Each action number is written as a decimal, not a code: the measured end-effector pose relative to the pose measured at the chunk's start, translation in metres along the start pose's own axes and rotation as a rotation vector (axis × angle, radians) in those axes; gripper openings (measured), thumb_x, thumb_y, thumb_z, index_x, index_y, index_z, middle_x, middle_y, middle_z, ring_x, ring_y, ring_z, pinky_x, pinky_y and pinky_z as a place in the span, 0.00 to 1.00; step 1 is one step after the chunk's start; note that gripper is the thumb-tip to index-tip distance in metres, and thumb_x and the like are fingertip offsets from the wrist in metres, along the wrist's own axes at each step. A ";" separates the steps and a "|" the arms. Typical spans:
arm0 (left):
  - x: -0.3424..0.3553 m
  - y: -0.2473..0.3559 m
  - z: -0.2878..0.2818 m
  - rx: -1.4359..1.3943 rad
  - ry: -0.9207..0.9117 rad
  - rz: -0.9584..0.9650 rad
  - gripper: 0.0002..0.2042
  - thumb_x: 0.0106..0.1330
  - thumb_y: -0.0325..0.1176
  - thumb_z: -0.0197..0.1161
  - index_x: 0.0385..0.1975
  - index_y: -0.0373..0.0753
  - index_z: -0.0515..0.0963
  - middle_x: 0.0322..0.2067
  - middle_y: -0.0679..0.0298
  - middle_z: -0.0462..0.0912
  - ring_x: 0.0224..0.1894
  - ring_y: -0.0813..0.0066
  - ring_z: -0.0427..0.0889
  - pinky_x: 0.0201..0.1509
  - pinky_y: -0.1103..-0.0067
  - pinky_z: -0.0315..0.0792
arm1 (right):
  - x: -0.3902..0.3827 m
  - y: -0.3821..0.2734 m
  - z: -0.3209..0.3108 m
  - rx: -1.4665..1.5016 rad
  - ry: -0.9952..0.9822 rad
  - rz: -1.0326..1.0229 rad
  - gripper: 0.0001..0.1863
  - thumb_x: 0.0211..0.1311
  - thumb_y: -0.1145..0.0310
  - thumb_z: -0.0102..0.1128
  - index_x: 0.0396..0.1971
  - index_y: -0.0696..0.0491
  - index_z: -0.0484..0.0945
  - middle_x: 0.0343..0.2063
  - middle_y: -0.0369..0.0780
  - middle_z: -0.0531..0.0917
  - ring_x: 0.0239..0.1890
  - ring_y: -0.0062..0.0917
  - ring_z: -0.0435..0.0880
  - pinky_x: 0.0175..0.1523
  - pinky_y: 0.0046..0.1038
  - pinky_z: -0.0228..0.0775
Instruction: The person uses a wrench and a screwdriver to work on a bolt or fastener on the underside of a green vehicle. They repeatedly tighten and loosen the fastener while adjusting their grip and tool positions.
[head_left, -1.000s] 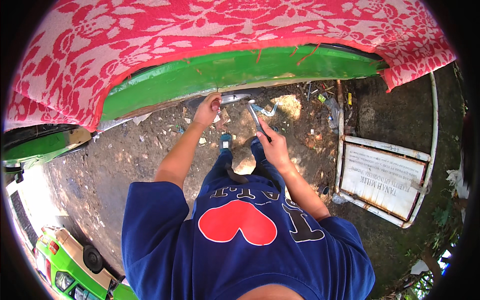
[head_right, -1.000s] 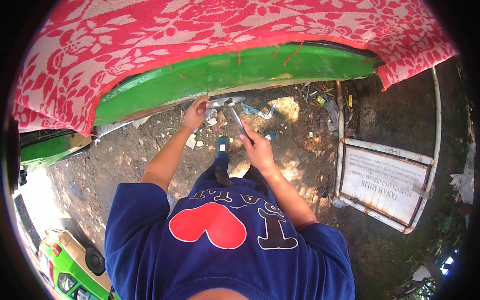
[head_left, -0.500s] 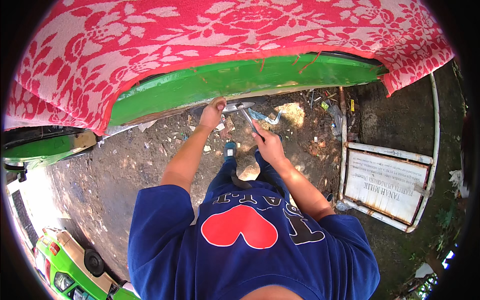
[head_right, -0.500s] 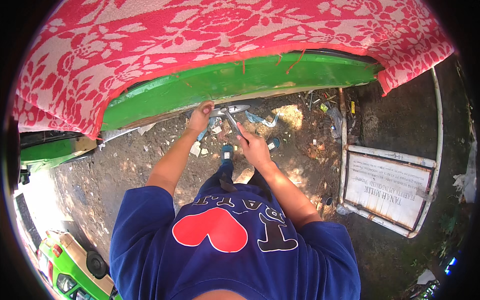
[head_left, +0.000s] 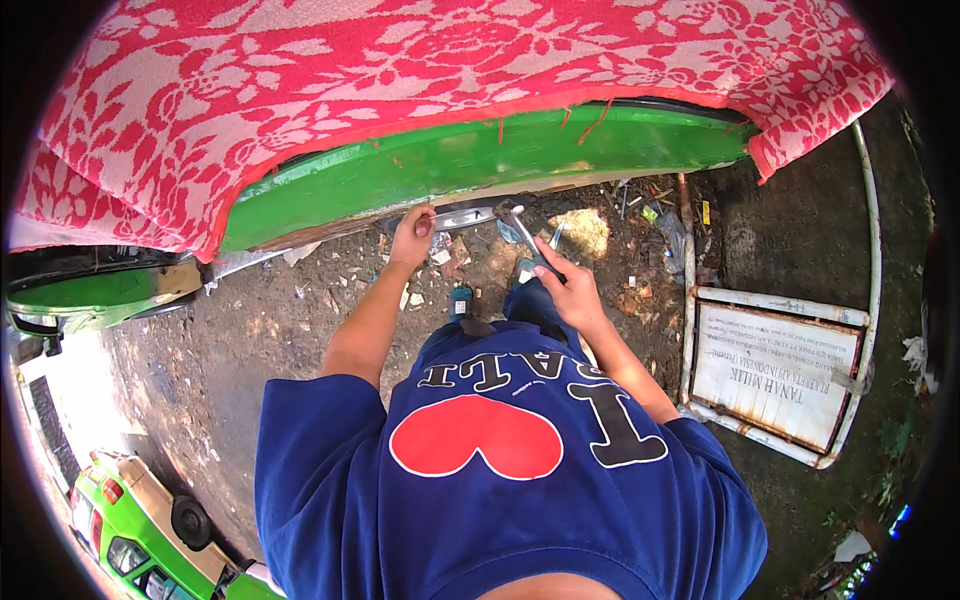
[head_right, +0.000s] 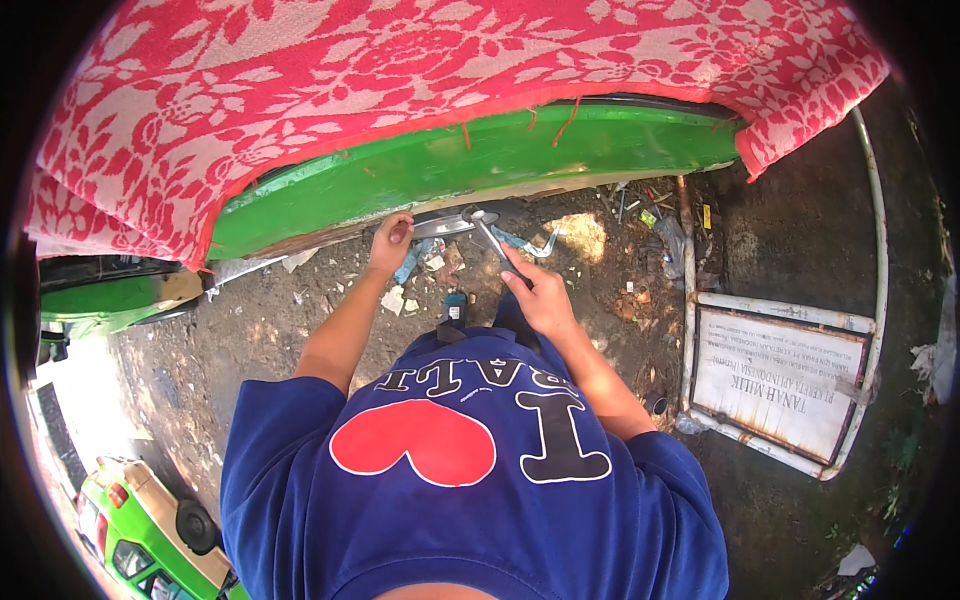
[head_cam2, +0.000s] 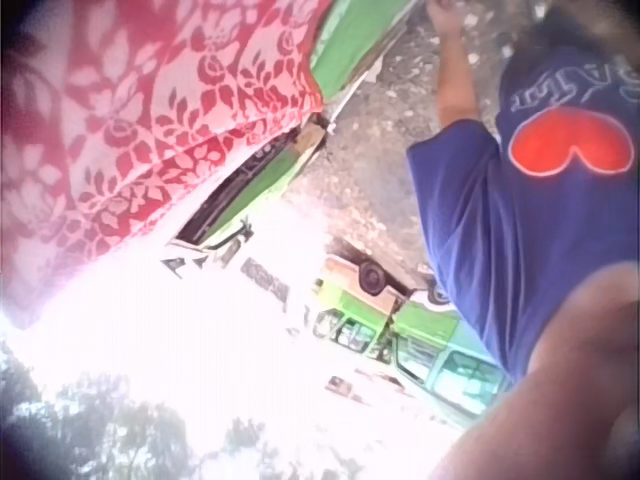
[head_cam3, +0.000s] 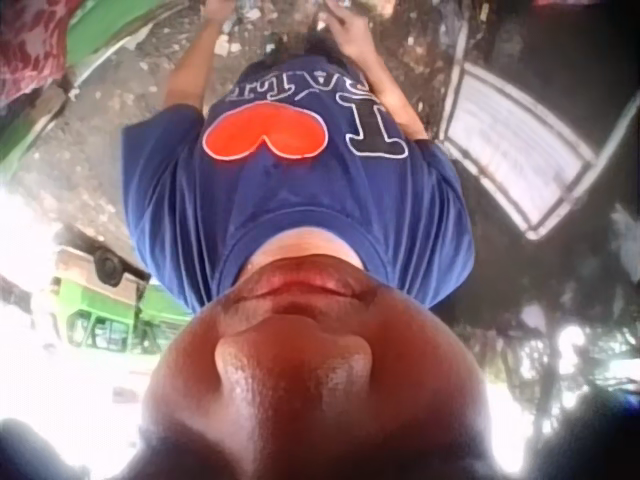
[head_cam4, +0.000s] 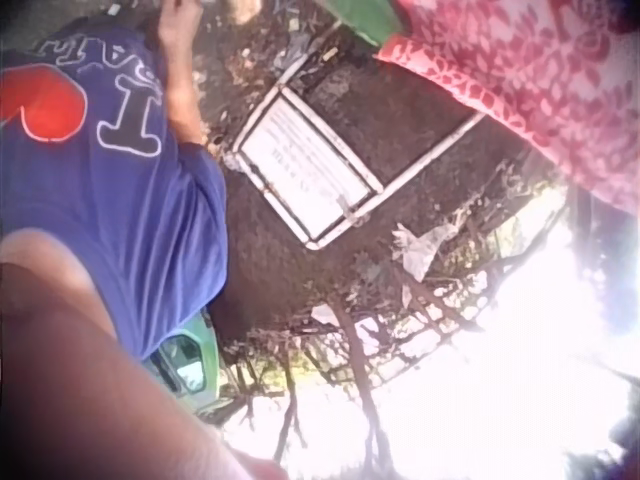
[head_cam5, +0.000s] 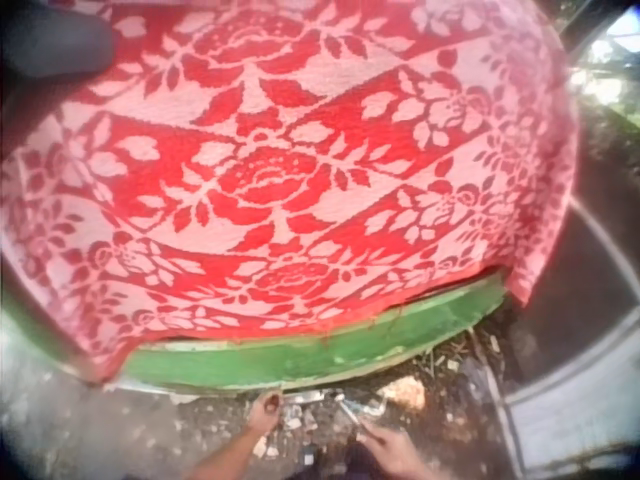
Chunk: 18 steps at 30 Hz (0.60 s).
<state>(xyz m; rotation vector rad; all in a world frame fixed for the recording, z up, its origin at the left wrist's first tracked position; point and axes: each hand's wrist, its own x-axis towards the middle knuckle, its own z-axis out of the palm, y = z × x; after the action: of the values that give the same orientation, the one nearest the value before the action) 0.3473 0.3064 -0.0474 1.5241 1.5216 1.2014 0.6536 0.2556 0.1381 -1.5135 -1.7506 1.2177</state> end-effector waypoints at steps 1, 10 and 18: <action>-0.003 0.002 0.000 0.013 -0.003 0.002 0.09 0.63 0.21 0.62 0.41 0.38 0.76 0.43 0.58 0.82 0.45 0.59 0.83 0.52 0.74 0.74 | 0.002 0.003 -0.006 0.023 -0.014 0.028 0.24 0.67 0.68 0.62 0.63 0.47 0.75 0.54 0.49 0.82 0.57 0.36 0.82 0.58 0.28 0.72; -0.018 0.016 0.015 -0.038 0.035 -0.040 0.08 0.60 0.17 0.61 0.37 0.36 0.77 0.45 0.56 0.84 0.47 0.63 0.84 0.53 0.74 0.75 | 0.044 0.019 -0.047 0.083 -0.139 -0.043 0.24 0.68 0.70 0.60 0.64 0.50 0.73 0.60 0.45 0.79 0.63 0.29 0.77 0.65 0.26 0.66; 0.008 -0.004 0.004 -0.115 -0.043 0.032 0.07 0.62 0.16 0.59 0.36 0.35 0.79 0.45 0.58 0.84 0.48 0.65 0.83 0.55 0.76 0.73 | 0.054 0.010 -0.021 0.098 -0.020 0.033 0.25 0.68 0.70 0.60 0.65 0.46 0.73 0.43 0.36 0.81 0.38 0.15 0.72 0.39 0.20 0.64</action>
<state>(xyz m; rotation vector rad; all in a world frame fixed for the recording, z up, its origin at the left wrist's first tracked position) 0.3484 0.3156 -0.0515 1.4942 1.3806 1.2448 0.6633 0.3131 0.1296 -1.4831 -1.6593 1.3193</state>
